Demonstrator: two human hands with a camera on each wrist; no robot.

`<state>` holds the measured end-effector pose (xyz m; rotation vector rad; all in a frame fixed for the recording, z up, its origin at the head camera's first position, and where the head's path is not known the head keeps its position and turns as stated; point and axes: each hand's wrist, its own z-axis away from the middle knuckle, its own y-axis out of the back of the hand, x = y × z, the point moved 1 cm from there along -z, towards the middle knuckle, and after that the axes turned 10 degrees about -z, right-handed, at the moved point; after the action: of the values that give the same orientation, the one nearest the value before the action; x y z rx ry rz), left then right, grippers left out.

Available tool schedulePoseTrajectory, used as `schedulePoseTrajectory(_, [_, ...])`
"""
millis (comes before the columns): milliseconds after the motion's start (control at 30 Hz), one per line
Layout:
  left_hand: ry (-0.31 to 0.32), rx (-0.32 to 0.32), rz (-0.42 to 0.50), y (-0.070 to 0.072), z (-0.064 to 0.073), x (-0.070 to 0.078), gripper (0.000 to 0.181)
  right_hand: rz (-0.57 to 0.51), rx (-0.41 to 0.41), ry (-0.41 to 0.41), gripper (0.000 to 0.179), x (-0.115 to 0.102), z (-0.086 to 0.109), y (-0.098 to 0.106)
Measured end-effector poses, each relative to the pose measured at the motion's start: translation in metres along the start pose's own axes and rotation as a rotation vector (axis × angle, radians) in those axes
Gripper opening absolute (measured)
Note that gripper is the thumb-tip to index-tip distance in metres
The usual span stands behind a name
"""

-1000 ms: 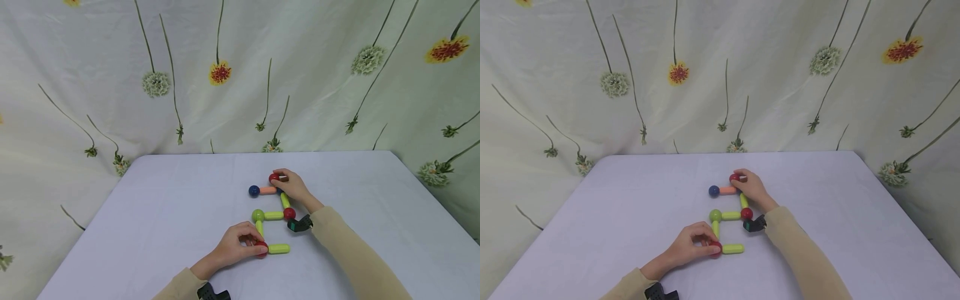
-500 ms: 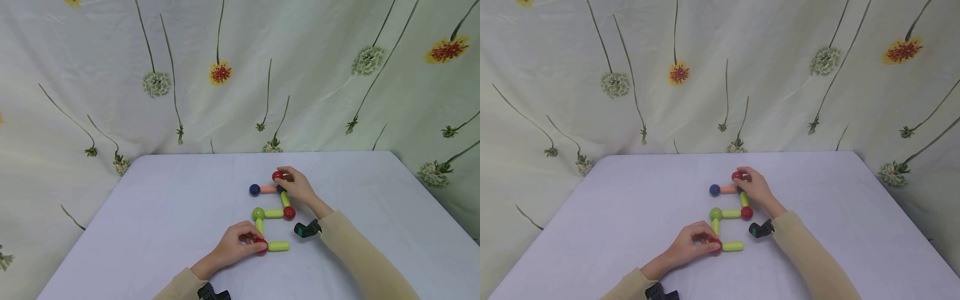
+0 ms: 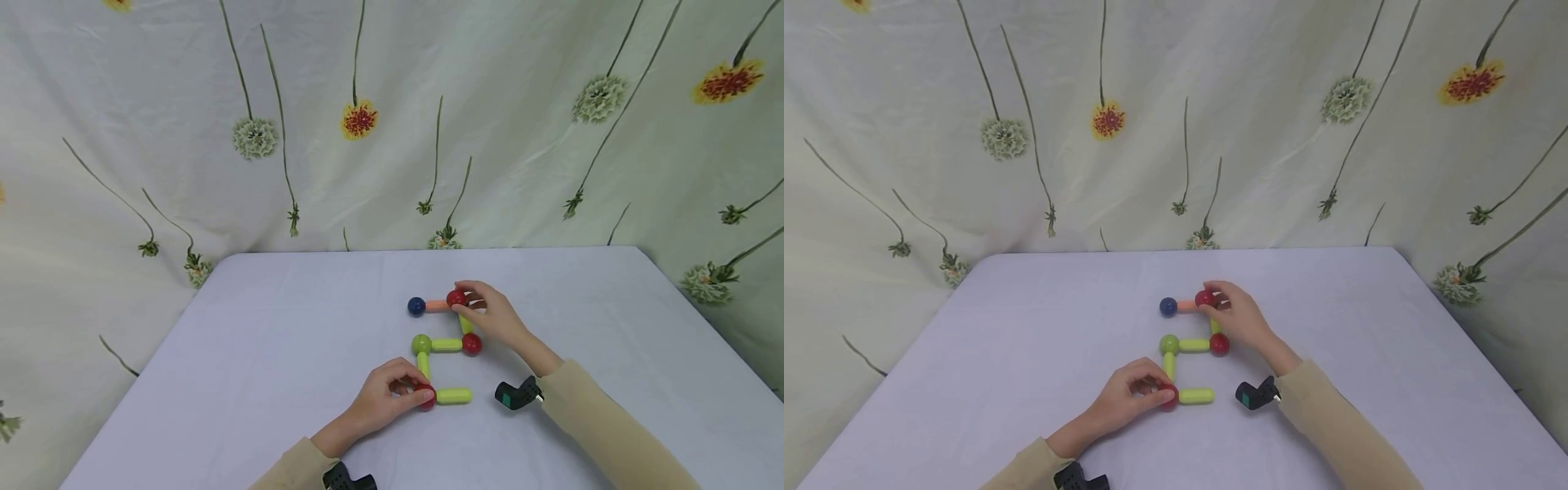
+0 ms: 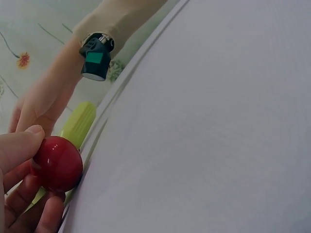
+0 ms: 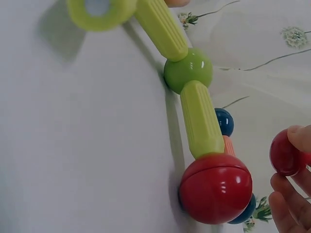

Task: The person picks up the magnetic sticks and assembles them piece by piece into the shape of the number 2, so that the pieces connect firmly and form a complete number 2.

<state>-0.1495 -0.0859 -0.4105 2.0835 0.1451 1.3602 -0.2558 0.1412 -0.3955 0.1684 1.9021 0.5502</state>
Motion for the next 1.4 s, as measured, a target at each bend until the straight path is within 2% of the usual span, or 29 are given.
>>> schedulePoseTrajectory(300, [0.044,-0.003,-0.001,0.001,-0.002,0.001,0.014,0.007,-0.015,0.069,0.045,-0.004,0.022,0.005])
schedulePoseTrajectory(733, [0.072,-0.012,0.014,0.001,-0.002,0.002,0.012,-0.039,-0.021,0.05,0.044,-0.001,0.058,0.011])
schedulePoseTrajectory(1000, [0.086,-0.017,0.004,0.001,-0.002,0.001,0.012,-0.09,-0.005,-0.03,0.045,0.005,0.079,0.008])
schedulePoseTrajectory(1167, [0.093,-0.026,0.02,0.002,-0.001,0.001,0.012,-0.135,-0.009,-0.085,0.04,0.013,0.087,0.007])
schedulePoseTrajectory(1400, [0.091,-0.031,0.03,0.002,-0.001,0.003,0.012,-0.192,-0.068,-0.115,0.037,0.021,0.09,0.004])
